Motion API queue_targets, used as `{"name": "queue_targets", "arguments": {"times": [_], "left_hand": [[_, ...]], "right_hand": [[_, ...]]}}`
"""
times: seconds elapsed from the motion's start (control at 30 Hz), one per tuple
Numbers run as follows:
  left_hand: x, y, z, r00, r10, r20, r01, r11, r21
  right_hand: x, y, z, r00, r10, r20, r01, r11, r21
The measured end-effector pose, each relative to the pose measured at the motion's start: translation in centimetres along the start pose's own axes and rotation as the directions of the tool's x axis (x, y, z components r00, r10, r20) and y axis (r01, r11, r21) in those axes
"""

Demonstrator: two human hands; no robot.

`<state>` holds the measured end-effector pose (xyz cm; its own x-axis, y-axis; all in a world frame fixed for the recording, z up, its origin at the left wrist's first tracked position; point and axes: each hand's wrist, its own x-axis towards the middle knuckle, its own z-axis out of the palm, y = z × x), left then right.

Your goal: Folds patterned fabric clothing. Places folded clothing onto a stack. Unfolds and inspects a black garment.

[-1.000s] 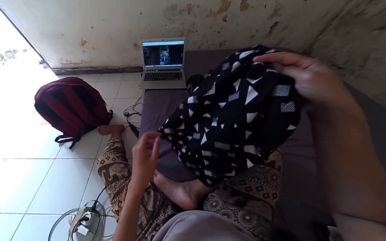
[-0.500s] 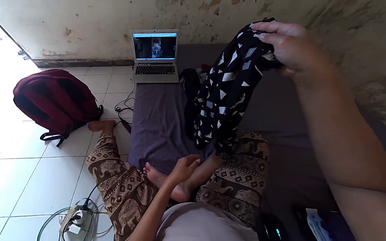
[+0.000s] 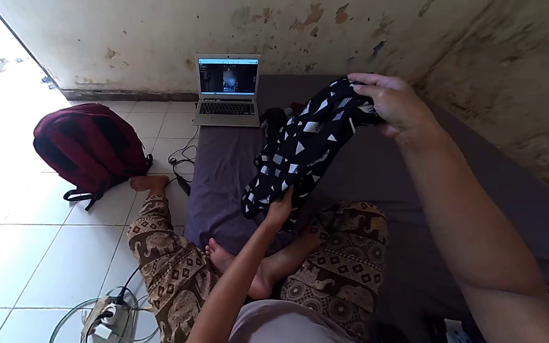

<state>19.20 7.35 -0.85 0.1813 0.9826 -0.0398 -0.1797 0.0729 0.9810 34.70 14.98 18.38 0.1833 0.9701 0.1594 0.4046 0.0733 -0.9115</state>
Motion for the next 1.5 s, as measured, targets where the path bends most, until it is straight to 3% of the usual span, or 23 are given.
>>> {"name": "queue_targets", "arguments": {"times": [0.13,0.37,0.53,0.67,0.7,0.73,0.8,0.83,0.87,0.9,0.93,0.97,1.0,1.03,1.07,1.13,1.27,1.37,1.5], "left_hand": [[1.4,-0.1,-0.2,0.987,-0.08,-0.142,0.055,0.984,-0.169],[1.5,1.7,-1.6,0.892,-0.068,-0.446,-0.024,0.98,-0.198],[2.7,2.3,-4.0,0.847,0.12,-0.518,-0.092,0.993,0.079],[3.5,3.9,-6.5,0.846,0.231,-0.481,-0.075,0.943,0.323],[3.0,4.7,-6.6,0.81,0.329,-0.486,-0.143,0.914,0.38],[2.3,5.6,-6.6,0.711,0.501,-0.494,-0.275,0.844,0.459],[1.0,7.8,-6.9,0.352,0.841,-0.411,-0.545,0.541,0.641],[0.3,8.7,-7.3,0.208,0.919,-0.336,-0.583,0.392,0.712],[-0.1,9.0,-7.7,0.165,0.944,-0.285,-0.549,0.328,0.769],[0.0,8.2,-7.9,0.229,0.932,-0.282,-0.494,0.361,0.791],[0.0,6.8,-8.3,0.403,0.864,-0.303,-0.422,0.469,0.776],[-0.1,5.3,-9.0,0.627,0.708,-0.325,-0.308,0.608,0.732],[-0.2,4.1,-9.7,0.752,0.549,-0.365,-0.192,0.712,0.676],[-0.4,3.7,-10.4,0.792,0.462,-0.4,-0.116,0.757,0.643],[-0.7,4.0,-11.0,0.805,0.427,-0.412,-0.089,0.773,0.628],[-1.8,4.1,-10.8,0.817,0.393,-0.422,-0.083,0.805,0.587],[-1.8,3.6,-9.5,0.793,0.381,-0.475,-0.137,0.872,0.471],[-1.3,4.1,-8.6,0.787,0.297,-0.54,-0.165,0.946,0.28],[-1.1,3.8,-8.9,0.803,0.352,-0.481,-0.25,0.931,0.265]], "right_hand": [[1.0,1.0,0.1,0.998,0.05,-0.039,-0.048,0.997,0.055],[3.0,2.2,-0.5,0.98,0.153,-0.128,-0.148,0.988,0.051],[4.5,3.1,-0.5,0.955,0.257,-0.15,-0.246,0.965,0.088],[5.5,3.1,0.3,0.91,0.387,-0.146,-0.361,0.915,0.18],[5.3,3.1,0.2,0.918,0.366,-0.154,-0.331,0.92,0.211],[4.6,2.9,0.0,0.943,0.278,-0.18,-0.234,0.944,0.233],[2.4,2.1,-1.4,0.962,-0.101,-0.255,0.152,0.971,0.186],[1.2,2.0,-2.0,0.894,-0.323,-0.309,0.37,0.923,0.104],[0.0,2.3,-2.2,0.784,-0.517,-0.343,0.55,0.835,-0.002],[-0.8,2.9,-1.5,0.692,-0.635,-0.344,0.641,0.759,-0.11],[-1.5,4.3,0.2,0.707,-0.619,-0.341,0.597,0.782,-0.179],[-2.2,6.2,1.8,0.848,-0.457,-0.267,0.418,0.888,-0.192],[-2.1,7.7,2.4,0.98,-0.178,-0.09,0.163,0.975,-0.153],[-0.9,8.8,2.7,0.997,0.052,0.05,-0.046,0.993,-0.111],[0.3,9.1,2.7,0.977,0.186,0.108,-0.181,0.982,-0.056],[0.3,8.7,2.3,0.963,0.265,0.051,-0.268,0.961,0.062],[-0.4,7.4,1.8,0.975,0.201,-0.093,-0.185,0.97,0.159],[-0.5,5.7,0.9,0.982,0.142,-0.128,-0.116,0.974,0.195],[-0.9,4.8,0.0,0.985,0.129,-0.116,-0.112,0.983,0.143]]}}
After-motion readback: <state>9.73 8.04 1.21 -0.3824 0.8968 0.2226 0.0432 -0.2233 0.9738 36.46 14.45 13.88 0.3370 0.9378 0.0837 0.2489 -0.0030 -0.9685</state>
